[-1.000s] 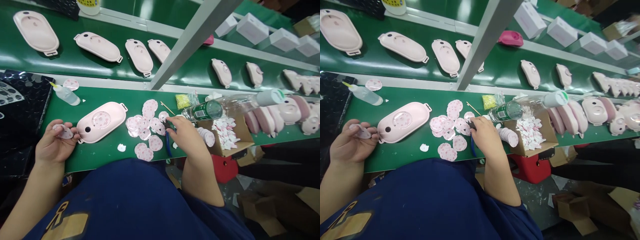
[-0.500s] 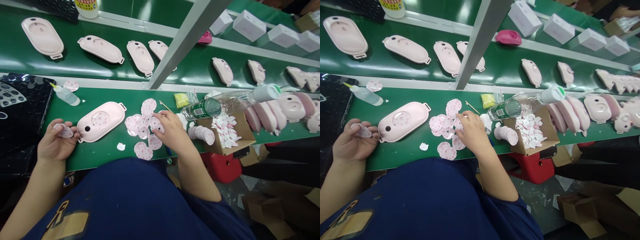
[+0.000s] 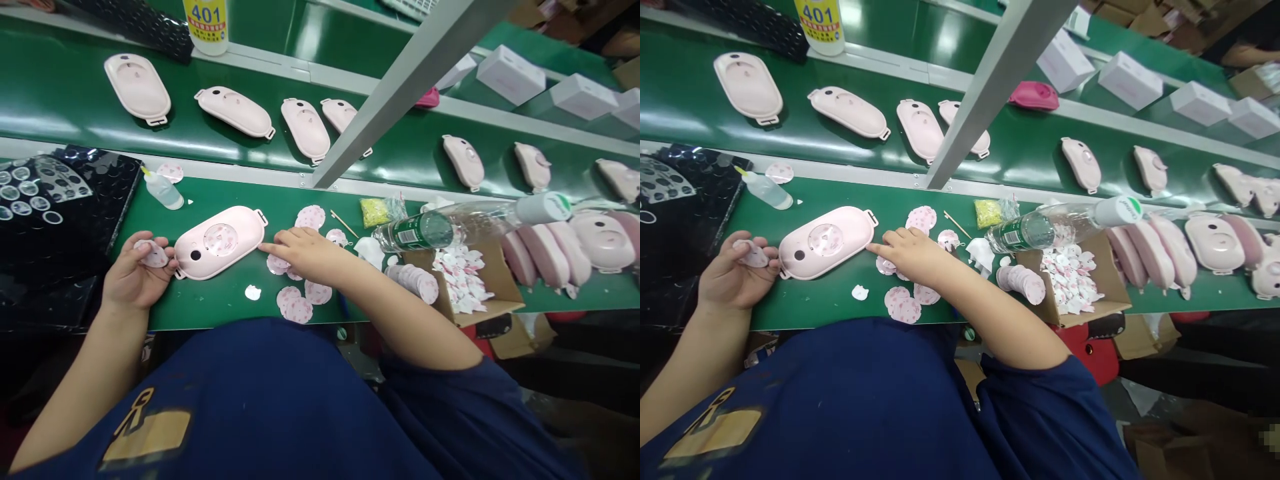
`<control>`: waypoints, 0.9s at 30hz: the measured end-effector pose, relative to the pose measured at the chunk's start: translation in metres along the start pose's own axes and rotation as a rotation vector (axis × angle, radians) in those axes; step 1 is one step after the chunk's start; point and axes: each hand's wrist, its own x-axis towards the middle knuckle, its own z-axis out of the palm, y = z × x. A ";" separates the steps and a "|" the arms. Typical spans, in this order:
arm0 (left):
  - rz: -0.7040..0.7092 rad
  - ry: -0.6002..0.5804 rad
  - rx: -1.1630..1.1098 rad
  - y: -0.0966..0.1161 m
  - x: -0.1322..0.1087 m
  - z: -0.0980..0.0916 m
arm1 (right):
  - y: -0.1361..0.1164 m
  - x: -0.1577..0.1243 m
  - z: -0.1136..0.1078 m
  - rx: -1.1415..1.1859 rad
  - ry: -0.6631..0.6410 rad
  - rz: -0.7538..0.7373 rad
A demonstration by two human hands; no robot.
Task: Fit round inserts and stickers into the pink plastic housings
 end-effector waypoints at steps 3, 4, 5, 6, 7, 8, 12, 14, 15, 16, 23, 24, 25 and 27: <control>0.005 -0.007 -0.018 0.000 0.000 -0.001 | 0.005 0.003 -0.001 0.017 -0.032 -0.025; 0.007 -0.008 -0.020 0.000 0.000 -0.001 | 0.007 0.003 -0.002 0.029 -0.030 -0.041; 0.009 -0.007 -0.022 0.000 0.000 -0.001 | 0.008 0.004 -0.002 0.038 -0.030 -0.057; 0.011 -0.005 -0.022 -0.001 -0.001 0.000 | 0.008 0.005 -0.003 0.041 -0.037 -0.071; 0.012 -0.001 -0.023 -0.001 -0.001 0.001 | 0.008 0.006 -0.004 0.039 -0.056 -0.081; 0.013 0.006 -0.022 -0.001 -0.001 0.002 | 0.008 0.007 -0.005 0.034 -0.082 -0.080; 0.004 0.050 -0.019 0.000 -0.004 0.006 | 0.003 0.012 -0.009 0.011 -0.177 -0.034; -0.006 0.080 -0.022 0.000 -0.005 0.008 | 0.003 0.015 -0.009 0.020 -0.200 -0.037; -0.012 0.091 -0.023 0.000 -0.006 0.009 | 0.003 0.016 -0.010 0.042 -0.204 -0.044; -0.017 0.096 -0.023 0.000 -0.007 0.009 | 0.004 0.016 -0.010 0.084 -0.203 -0.044; -0.011 0.056 -0.034 -0.003 -0.010 0.004 | 0.006 -0.001 -0.015 0.410 0.152 0.049; -0.012 0.047 -0.031 -0.003 -0.010 0.003 | 0.003 -0.004 -0.010 0.434 0.300 0.065; -0.014 0.041 -0.027 -0.003 -0.009 0.003 | -0.001 -0.005 -0.004 0.436 0.417 0.072; -0.021 0.038 -0.019 -0.003 -0.008 0.002 | -0.011 -0.005 0.014 0.376 0.476 0.072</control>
